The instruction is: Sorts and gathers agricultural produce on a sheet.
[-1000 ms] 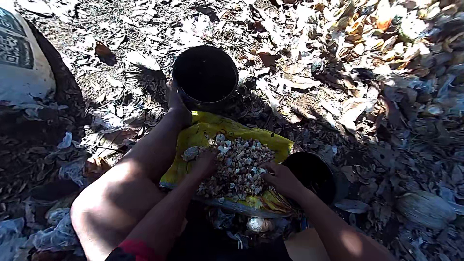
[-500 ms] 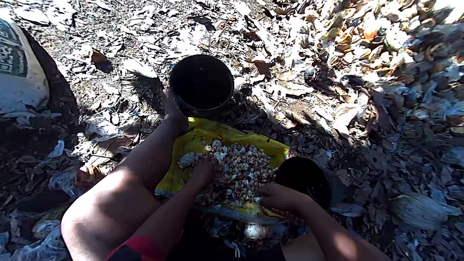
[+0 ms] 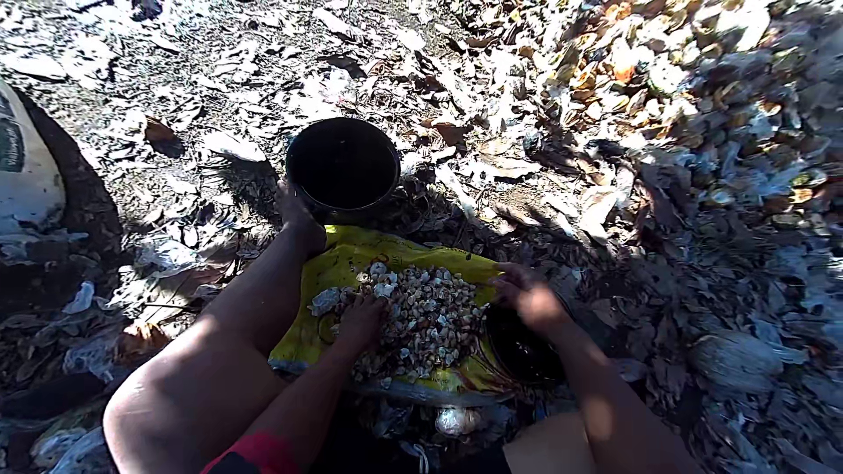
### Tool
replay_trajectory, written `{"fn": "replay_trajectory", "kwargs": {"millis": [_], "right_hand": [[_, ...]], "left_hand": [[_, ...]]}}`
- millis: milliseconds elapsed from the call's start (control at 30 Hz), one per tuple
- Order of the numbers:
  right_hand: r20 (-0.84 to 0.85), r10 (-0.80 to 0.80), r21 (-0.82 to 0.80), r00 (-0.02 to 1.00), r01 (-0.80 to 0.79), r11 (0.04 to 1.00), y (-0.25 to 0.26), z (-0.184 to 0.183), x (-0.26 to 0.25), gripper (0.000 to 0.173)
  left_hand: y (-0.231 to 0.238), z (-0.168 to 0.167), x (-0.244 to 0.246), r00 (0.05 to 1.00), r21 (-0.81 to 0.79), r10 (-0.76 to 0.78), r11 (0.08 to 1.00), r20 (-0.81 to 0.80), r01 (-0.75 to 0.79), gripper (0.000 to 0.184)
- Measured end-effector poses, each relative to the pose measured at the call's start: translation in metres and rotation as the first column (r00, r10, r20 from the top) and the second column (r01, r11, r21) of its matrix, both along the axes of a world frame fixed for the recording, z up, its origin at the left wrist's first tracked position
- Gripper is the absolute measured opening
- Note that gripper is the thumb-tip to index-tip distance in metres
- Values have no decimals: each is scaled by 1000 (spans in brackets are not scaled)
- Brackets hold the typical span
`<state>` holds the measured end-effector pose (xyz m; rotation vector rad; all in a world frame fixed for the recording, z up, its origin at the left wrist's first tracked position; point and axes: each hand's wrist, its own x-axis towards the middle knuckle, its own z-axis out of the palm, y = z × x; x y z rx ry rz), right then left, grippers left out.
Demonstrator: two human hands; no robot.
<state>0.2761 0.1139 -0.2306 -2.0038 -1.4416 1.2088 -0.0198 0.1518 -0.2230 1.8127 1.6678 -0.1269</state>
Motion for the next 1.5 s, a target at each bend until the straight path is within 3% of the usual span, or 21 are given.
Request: {"fn": "replay_trajectory", "kwargs": {"millis": [67, 167, 200, 267, 367, 433, 500, 633, 833, 933, 1033, 1200, 1367, 1500], "right_hand": [[189, 283, -152, 940, -257, 954, -8, -8, -17, 47], [241, 503, -252, 830, -447, 858, -21, -14, -36, 49], [230, 522, -248, 821, -470, 847, -24, -14, -40, 49], [194, 511, -197, 837, -477, 857, -28, -14, -45, 52], [15, 391, -66, 920, -389, 919, -34, -8, -52, 56], [-131, 325, 12, 937, -326, 945, -38, -1, -56, 56], [-182, 315, 88, 931, -304, 949, -43, 9, -60, 52], [-23, 347, 228, 937, -333, 915, -55, 23, -63, 39], [137, 316, 327, 939, -344, 880, -69, 37, -59, 37], [215, 327, 336, 920, -385, 860, -75, 45, -57, 36], [241, 298, 404, 924, -375, 834, -80, 45, -55, 34], [23, 217, 390, 976, -208, 897, -80, 48, -50, 28], [-419, 227, 336, 879, -82, 938, -85, 43, -51, 36], [-408, 247, 335, 879, -107, 936, -87, 43, -53, 34]], "left_hand": [[-6, 14, 2, 997, -15, 77, 997, 15, -77, 33], [-16, 10, 6, 939, 12, 254, 965, 231, -263, 38], [-19, -12, 6, 893, -7, 288, 952, 344, -305, 41], [-27, -53, 8, 753, -202, 360, 933, 551, -298, 48], [-42, -82, 8, 352, -441, 481, 877, 803, -191, 45], [-49, -83, 7, 189, -439, 442, 896, 877, -57, 52], [-56, -65, 12, 149, -352, 352, 936, 924, -26, 52], [-66, -34, 25, 176, -200, 206, 978, 963, -53, 48], [-79, -4, 34, 410, -98, 87, 995, 908, 7, 44], [-89, 6, 37, 390, -175, 168, 984, 905, -18, 44], [-94, 6, 40, 374, -110, 109, 994, 921, -18, 42], [-100, 11, 50, 380, 48, -19, 997, 925, -67, 42], [-96, 7, 50, 541, 377, -286, 924, 791, -63, 42], [-97, 13, 50, 533, 383, -310, 923, 787, -28, 46]]}}
